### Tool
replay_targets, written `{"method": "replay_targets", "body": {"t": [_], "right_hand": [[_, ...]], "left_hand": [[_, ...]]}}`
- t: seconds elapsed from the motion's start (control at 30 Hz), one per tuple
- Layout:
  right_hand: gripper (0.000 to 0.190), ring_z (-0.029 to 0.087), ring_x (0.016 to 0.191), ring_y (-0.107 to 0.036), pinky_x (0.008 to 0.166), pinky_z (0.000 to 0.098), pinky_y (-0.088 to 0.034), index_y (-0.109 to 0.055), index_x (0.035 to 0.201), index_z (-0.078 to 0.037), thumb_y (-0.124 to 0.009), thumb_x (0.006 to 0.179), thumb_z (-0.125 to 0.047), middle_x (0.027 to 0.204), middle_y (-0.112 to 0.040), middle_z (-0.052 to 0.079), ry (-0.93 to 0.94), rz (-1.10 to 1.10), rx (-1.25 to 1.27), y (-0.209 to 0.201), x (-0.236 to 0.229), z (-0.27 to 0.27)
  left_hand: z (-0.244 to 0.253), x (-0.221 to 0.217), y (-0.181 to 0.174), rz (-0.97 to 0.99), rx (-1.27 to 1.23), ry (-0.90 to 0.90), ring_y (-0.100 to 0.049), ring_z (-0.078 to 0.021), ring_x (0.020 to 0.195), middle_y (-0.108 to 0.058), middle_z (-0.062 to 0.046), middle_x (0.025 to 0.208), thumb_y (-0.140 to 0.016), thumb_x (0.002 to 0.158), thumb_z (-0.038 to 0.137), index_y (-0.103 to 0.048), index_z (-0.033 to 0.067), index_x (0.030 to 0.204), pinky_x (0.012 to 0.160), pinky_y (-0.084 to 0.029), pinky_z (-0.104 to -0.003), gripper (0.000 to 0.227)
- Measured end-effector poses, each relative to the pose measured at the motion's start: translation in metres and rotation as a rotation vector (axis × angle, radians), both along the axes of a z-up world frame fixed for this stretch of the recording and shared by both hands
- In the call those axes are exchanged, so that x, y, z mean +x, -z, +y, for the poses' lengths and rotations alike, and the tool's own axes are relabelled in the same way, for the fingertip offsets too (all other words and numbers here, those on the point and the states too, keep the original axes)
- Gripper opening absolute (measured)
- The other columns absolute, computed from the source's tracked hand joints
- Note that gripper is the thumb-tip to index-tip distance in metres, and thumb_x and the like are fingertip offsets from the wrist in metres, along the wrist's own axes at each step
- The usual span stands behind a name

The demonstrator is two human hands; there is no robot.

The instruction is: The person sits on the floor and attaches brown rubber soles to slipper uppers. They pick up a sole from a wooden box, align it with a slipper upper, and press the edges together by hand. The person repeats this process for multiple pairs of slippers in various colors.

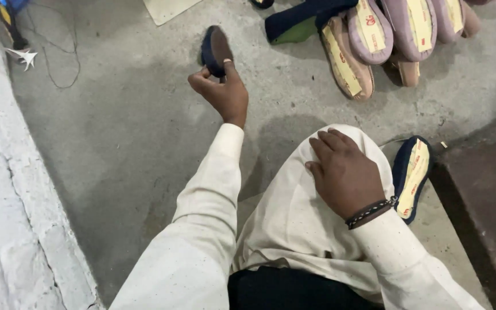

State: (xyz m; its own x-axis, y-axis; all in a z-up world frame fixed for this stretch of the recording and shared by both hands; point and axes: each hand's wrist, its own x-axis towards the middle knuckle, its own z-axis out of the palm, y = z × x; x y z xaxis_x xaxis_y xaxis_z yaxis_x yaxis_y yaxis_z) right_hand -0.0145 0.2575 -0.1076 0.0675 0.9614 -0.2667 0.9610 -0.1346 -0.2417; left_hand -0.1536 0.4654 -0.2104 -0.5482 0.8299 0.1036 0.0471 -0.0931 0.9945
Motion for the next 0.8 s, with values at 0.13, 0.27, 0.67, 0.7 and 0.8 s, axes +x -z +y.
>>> {"method": "replay_targets", "body": {"t": [0.13,0.27,0.67,0.7,0.8], "right_hand": [[0.039,0.024,0.129,-0.063,0.097,0.0393,-0.056,-0.070,0.134,-0.022,-0.065,0.096,-0.032,0.128,-0.070,0.003,0.041,-0.037,0.079,0.011,0.009,0.009],[0.031,0.025,0.103,-0.072,0.079,0.0435,-0.063,-0.075,0.122,-0.022,-0.054,0.105,-0.036,0.104,-0.075,0.003,0.180,0.025,0.090,-0.017,0.003,0.017],[0.012,0.030,0.082,-0.078,0.067,0.0373,-0.066,-0.075,0.091,-0.007,-0.080,0.083,0.000,0.079,-0.072,0.010,0.705,0.642,0.715,-0.029,0.078,-0.113],[0.012,0.030,0.082,-0.078,0.067,0.0373,-0.066,-0.075,0.091,-0.007,-0.080,0.083,0.000,0.079,-0.072,0.010,0.791,0.598,0.745,-0.036,0.090,-0.132],[0.031,0.045,0.094,-0.075,0.076,0.0520,-0.065,-0.072,0.107,0.005,-0.086,0.085,-0.011,0.093,-0.071,0.024,1.027,0.560,0.806,-0.039,0.132,-0.214]], "left_hand": [[0.003,-0.009,0.085,0.165,-0.175,0.003,-0.050,-0.0307,0.106,-0.040,-0.013,0.106,-0.072,0.086,0.014,-0.040,0.0039,0.108,0.085,-0.047,-0.036,0.040],[-0.076,0.023,0.019,-0.071,-0.547,0.465,-0.049,-0.0197,0.098,-0.048,-0.012,0.112,-0.067,0.093,0.024,-0.041,0.0023,0.142,0.085,-0.047,-0.041,0.059],[-0.232,0.108,-0.135,0.178,0.048,1.295,-0.071,-0.0287,0.096,-0.064,-0.012,0.105,-0.064,0.099,0.012,-0.070,0.0044,0.117,0.079,-0.061,-0.037,0.020],[-0.243,0.117,-0.140,0.164,0.057,1.391,-0.071,-0.0287,0.096,-0.064,-0.012,0.105,-0.064,0.099,0.012,-0.070,0.0044,0.117,0.079,-0.061,-0.037,0.020],[-0.284,0.146,-0.150,0.155,0.049,1.717,-0.075,-0.0348,0.093,-0.067,-0.018,0.106,-0.068,0.094,0.002,-0.068,0.0017,0.125,0.075,-0.063,-0.041,0.032]]}}
